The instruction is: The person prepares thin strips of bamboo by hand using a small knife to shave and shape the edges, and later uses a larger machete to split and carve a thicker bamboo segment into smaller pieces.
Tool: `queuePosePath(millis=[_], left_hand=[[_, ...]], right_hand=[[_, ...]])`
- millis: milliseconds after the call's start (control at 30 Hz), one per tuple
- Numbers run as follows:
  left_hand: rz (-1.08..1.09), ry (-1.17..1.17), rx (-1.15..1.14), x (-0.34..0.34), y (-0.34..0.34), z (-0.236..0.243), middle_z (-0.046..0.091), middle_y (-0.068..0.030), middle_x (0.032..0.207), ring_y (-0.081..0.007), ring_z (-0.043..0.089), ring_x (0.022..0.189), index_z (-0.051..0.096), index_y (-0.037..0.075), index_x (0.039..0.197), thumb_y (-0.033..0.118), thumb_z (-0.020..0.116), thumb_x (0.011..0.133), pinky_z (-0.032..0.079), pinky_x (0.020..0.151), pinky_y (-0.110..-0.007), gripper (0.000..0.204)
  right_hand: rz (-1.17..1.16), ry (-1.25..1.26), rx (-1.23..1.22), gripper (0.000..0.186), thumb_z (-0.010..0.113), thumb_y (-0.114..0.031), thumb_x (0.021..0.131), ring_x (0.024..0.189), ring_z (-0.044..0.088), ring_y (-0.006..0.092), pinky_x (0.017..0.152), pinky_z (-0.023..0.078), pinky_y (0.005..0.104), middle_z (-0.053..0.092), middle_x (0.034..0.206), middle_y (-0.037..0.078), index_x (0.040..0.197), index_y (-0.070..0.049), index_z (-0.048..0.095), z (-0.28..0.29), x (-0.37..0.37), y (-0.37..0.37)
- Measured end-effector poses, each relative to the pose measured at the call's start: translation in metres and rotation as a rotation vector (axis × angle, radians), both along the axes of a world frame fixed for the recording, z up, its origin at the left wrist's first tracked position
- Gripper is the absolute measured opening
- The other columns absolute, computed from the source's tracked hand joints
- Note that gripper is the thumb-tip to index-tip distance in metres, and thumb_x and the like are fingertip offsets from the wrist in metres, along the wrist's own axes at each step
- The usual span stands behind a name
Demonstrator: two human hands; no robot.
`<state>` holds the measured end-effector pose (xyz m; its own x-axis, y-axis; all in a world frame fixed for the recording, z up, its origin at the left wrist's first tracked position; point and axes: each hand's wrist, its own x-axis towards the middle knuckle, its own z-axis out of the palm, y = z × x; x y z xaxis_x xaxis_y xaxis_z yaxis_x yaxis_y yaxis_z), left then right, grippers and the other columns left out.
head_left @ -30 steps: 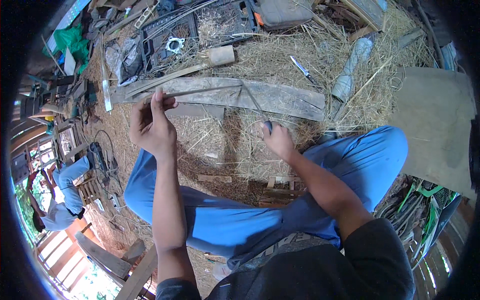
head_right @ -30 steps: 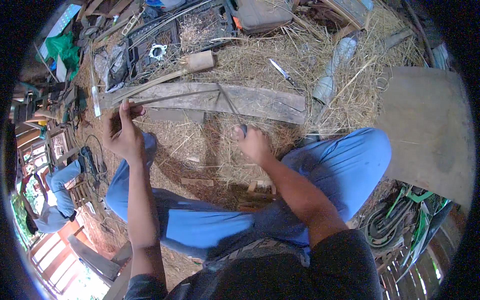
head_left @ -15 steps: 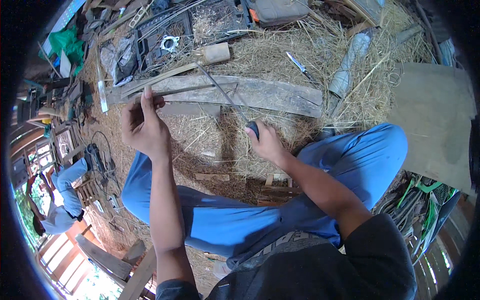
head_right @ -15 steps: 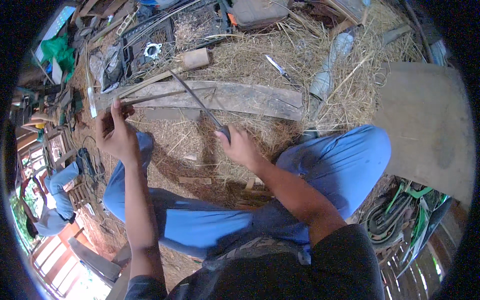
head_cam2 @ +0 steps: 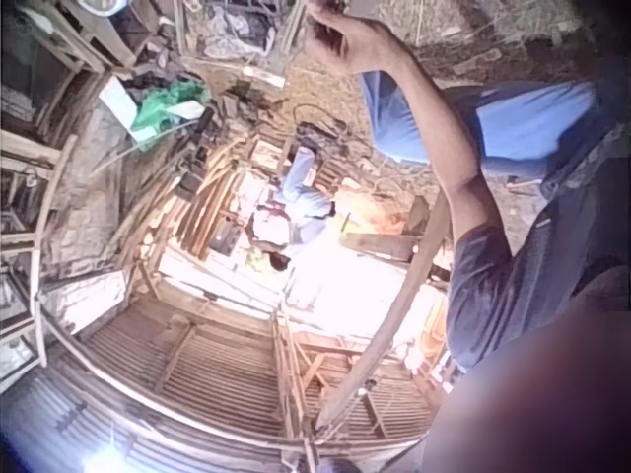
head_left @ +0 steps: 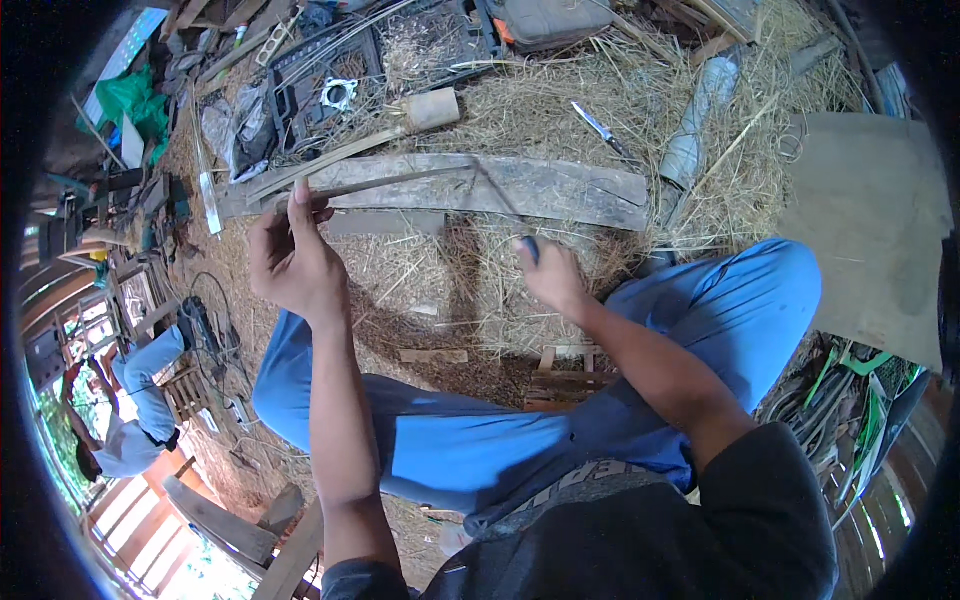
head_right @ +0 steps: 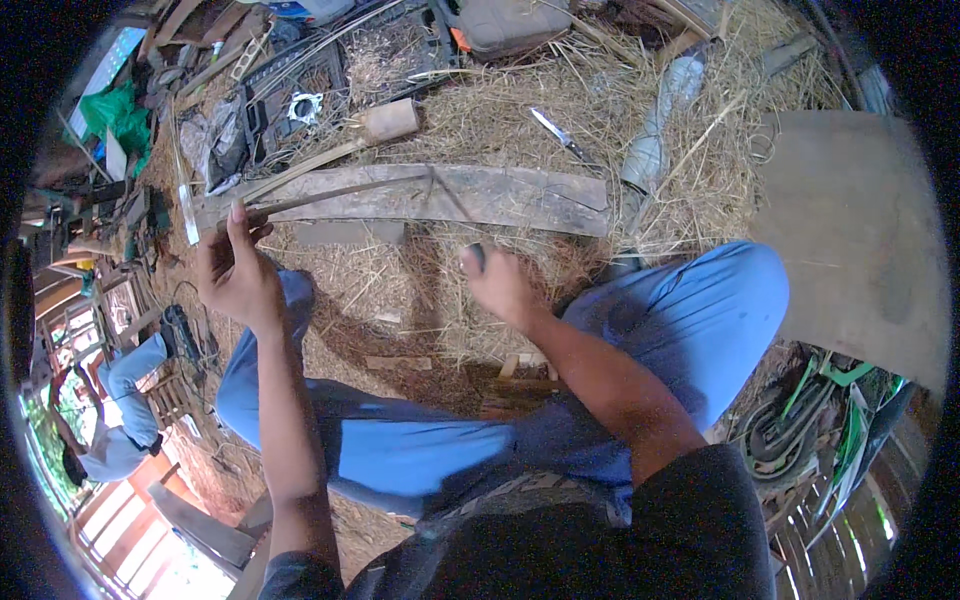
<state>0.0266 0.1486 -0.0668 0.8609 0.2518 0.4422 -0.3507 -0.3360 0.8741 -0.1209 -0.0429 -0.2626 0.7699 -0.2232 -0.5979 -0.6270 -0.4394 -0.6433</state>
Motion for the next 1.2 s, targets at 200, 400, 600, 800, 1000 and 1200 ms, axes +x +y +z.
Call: queuePosePath(millis=[200, 400, 600, 800, 1000, 1200], left_hand=[[-0.025, -0.015, 0.079, 0.006, 0.01, 0.003, 0.071, -0.0126, 0.084, -0.0142, 0.068, 0.074, 0.067, -0.01, 0.095, 0.001, 0.065, 0.096, 0.062, 0.07, -0.03, 0.011], [-0.136, 0.1, -0.058, -0.004, 0.014, 0.001, 0.072, -0.0197, 0.099, -0.0226, 0.072, 0.089, 0.067, -0.012, 0.105, -0.001, 0.056, 0.1, 0.063, 0.082, -0.035, 0.016], [-0.167, 0.075, -0.028, -0.007, 0.004, 0.002, 0.072, -0.0198, 0.097, -0.0243, 0.072, 0.093, 0.066, -0.013, 0.105, 0.0, 0.055, 0.101, 0.062, 0.087, -0.038, 0.017], [-0.109, 0.109, -0.032, -0.005, 0.024, -0.003, 0.071, -0.0195, 0.099, -0.0246, 0.072, 0.093, 0.065, -0.013, 0.106, 0.001, 0.054, 0.102, 0.062, 0.086, -0.038, 0.017], [-0.168, 0.075, -0.046, -0.009, 0.009, -0.005, 0.071, -0.0205, 0.1, -0.0262, 0.072, 0.094, 0.064, -0.012, 0.106, 0.0, 0.055, 0.101, 0.062, 0.087, -0.039, 0.016], [-0.117, 0.104, -0.047, -0.012, 0.009, 0.0, 0.071, -0.021, 0.098, -0.0274, 0.072, 0.093, 0.064, -0.013, 0.103, 0.001, 0.056, 0.101, 0.062, 0.087, -0.041, 0.016]], right_hand=[[0.043, -0.055, -0.053, 0.054, 0.053, -0.047, 0.1, 0.08, 0.066, 0.0522, 0.073, 0.052, 0.0577, 0.065, 0.078, 0.033, 0.098, 0.005, 0.065, -0.003, 0.002, -0.015], [0.045, -0.313, 0.045, 0.055, 0.051, -0.045, 0.102, 0.057, 0.068, 0.0391, 0.055, 0.054, 0.0495, 0.064, 0.061, 0.021, 0.103, 0.008, 0.062, 0.022, 0.013, 0.019], [0.007, -0.491, 0.098, 0.043, 0.054, -0.037, 0.103, 0.052, 0.066, 0.0375, 0.05, 0.052, 0.0488, 0.063, 0.059, 0.019, 0.099, 0.006, 0.058, 0.022, 0.004, 0.03], [0.005, -0.24, 0.096, 0.051, 0.054, -0.047, 0.1, 0.061, 0.066, 0.0455, 0.06, 0.054, 0.0548, 0.064, 0.065, 0.024, 0.105, 0.004, 0.059, 0.042, 0.016, 0.028], [-0.007, -0.258, 0.035, 0.051, 0.053, -0.043, 0.102, 0.056, 0.067, 0.0411, 0.056, 0.054, 0.0513, 0.064, 0.063, 0.021, 0.111, 0.007, 0.057, 0.005, 0.002, 0.014], [0.074, -0.311, 0.16, 0.047, 0.053, -0.042, 0.102, 0.051, 0.065, 0.0391, 0.053, 0.052, 0.0515, 0.061, 0.057, 0.016, 0.101, 0.005, 0.057, 0.036, 0.007, 0.025]])
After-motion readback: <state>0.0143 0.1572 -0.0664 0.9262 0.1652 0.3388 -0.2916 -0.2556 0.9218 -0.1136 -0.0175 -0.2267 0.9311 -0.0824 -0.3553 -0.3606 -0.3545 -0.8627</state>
